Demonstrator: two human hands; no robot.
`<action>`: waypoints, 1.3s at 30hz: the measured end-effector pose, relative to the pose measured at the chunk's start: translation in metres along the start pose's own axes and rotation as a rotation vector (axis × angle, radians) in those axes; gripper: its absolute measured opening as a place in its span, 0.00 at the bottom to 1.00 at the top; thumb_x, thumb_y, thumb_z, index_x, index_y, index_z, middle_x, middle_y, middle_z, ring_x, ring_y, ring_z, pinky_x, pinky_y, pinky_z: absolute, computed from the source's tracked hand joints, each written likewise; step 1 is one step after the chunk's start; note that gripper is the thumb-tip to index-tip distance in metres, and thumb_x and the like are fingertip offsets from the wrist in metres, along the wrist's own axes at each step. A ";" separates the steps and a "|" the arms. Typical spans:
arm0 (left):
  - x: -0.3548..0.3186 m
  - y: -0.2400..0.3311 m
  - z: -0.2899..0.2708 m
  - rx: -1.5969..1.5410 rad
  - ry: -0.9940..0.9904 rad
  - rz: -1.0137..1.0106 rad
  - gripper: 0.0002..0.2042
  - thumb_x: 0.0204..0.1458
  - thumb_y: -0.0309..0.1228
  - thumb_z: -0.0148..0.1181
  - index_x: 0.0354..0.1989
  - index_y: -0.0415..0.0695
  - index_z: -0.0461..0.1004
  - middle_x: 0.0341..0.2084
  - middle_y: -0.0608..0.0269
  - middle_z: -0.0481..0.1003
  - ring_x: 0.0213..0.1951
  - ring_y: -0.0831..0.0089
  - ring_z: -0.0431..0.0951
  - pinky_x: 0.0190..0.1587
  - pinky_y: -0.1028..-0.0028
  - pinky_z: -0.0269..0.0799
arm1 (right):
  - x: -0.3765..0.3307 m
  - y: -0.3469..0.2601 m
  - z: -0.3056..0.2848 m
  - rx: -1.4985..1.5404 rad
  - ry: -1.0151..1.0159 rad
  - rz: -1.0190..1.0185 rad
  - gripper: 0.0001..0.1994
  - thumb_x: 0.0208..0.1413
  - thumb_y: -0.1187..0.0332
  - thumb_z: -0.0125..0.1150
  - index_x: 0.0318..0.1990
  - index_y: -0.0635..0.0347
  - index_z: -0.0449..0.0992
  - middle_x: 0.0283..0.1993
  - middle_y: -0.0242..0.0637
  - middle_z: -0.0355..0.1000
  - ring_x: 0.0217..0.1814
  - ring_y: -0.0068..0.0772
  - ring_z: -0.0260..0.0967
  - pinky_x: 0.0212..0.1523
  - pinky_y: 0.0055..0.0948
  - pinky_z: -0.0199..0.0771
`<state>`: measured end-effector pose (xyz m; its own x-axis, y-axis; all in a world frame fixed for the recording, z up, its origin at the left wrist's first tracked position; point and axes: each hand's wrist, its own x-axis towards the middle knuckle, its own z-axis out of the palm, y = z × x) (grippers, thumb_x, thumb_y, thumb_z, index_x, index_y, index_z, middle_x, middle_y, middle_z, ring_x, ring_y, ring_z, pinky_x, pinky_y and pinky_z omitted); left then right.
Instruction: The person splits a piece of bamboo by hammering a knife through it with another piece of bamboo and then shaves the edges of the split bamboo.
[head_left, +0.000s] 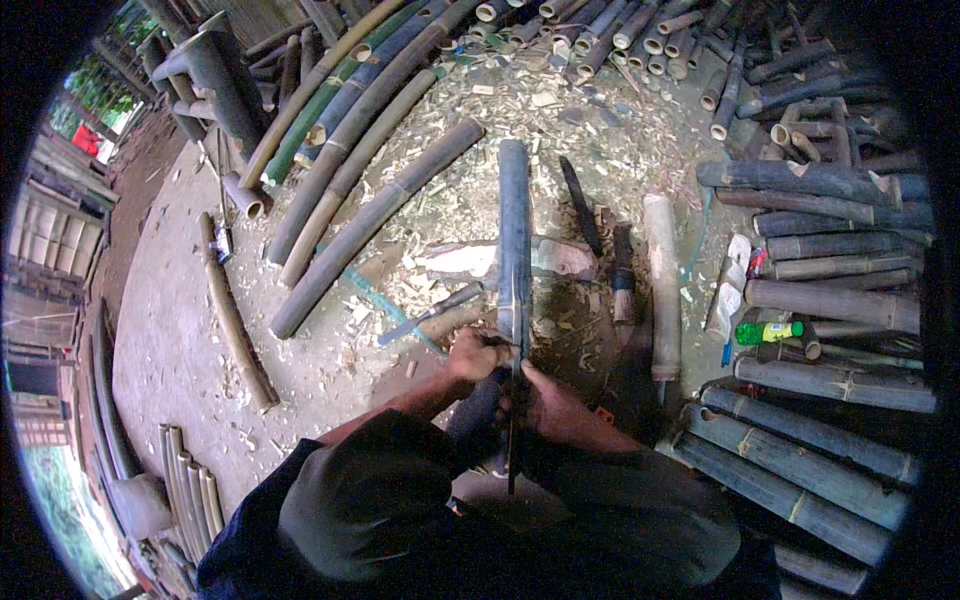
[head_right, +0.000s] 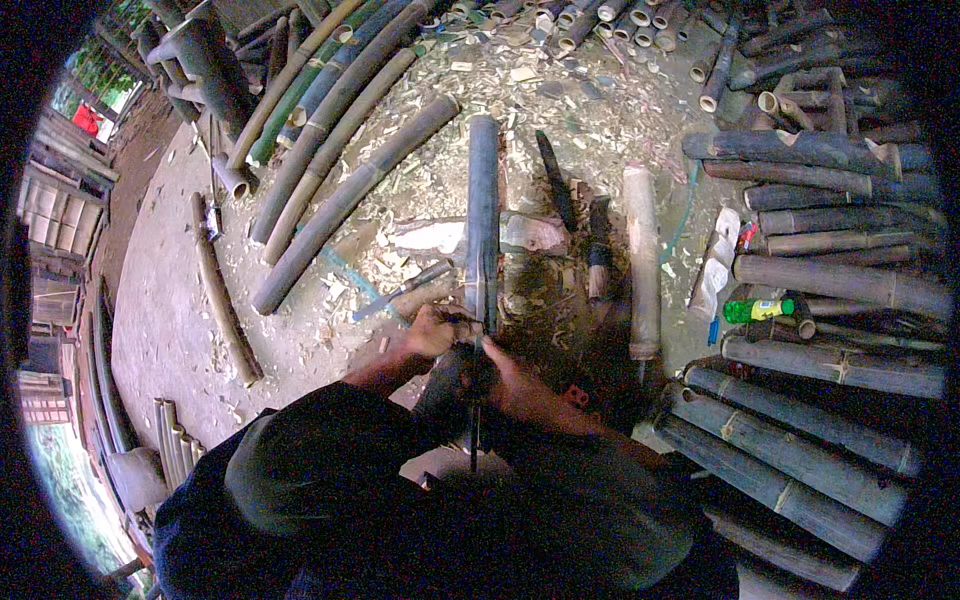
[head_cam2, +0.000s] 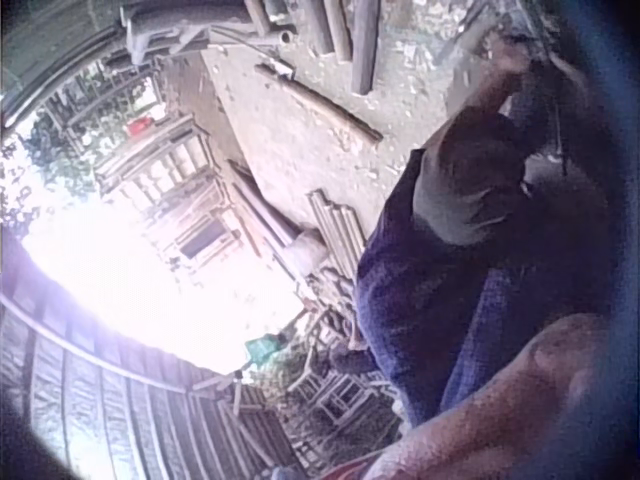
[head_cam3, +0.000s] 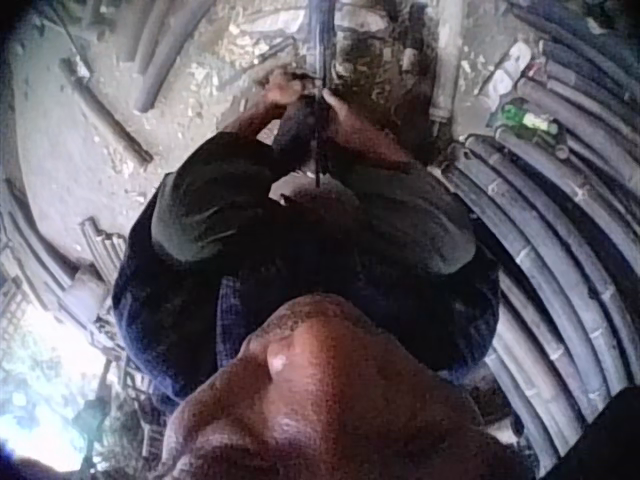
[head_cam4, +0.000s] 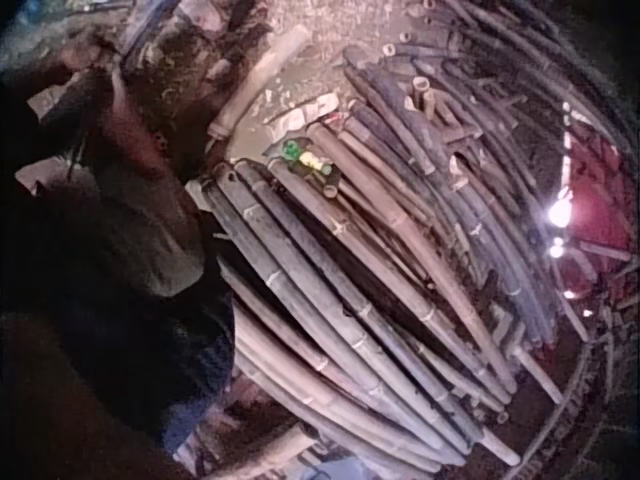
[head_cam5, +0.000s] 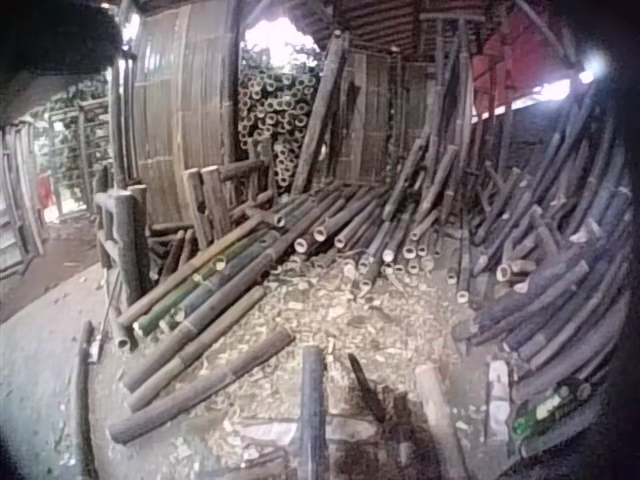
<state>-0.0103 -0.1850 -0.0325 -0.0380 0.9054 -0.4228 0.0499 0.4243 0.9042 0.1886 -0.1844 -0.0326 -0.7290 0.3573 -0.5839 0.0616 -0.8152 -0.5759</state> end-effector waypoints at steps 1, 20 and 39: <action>0.005 -0.008 -0.003 -0.035 -0.036 -0.027 0.10 0.58 0.33 0.60 0.35 0.36 0.78 0.24 0.61 0.79 0.28 0.74 0.78 0.31 0.71 0.75 | 0.004 0.001 0.002 0.034 0.023 0.003 0.19 0.68 0.47 0.44 0.40 0.53 0.70 0.28 0.31 0.64 0.27 0.30 0.63 0.33 0.31 0.67; 0.017 0.095 0.042 -0.991 0.026 -0.399 0.14 0.68 0.44 0.40 0.30 0.55 0.62 0.16 0.79 0.53 0.15 0.82 0.51 0.16 0.79 0.48 | -0.033 -0.064 0.059 -0.032 0.293 0.014 0.16 0.66 0.52 0.45 0.28 0.48 0.61 0.18 0.23 0.50 0.15 0.20 0.45 0.17 0.23 0.45; -0.003 0.034 -0.002 -0.001 -0.266 -0.104 0.22 0.67 0.45 0.44 0.50 0.38 0.74 0.38 0.53 0.78 0.36 0.63 0.78 0.38 0.66 0.76 | 0.003 -0.024 -0.008 -0.318 -0.074 -0.123 0.23 0.69 0.49 0.42 0.50 0.61 0.73 0.38 0.40 0.76 0.41 0.33 0.75 0.46 0.34 0.76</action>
<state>-0.0101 -0.1735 0.0002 0.2205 0.8285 -0.5147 0.0586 0.5155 0.8549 0.1901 -0.1599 -0.0252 -0.7910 0.4006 -0.4624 0.1711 -0.5808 -0.7959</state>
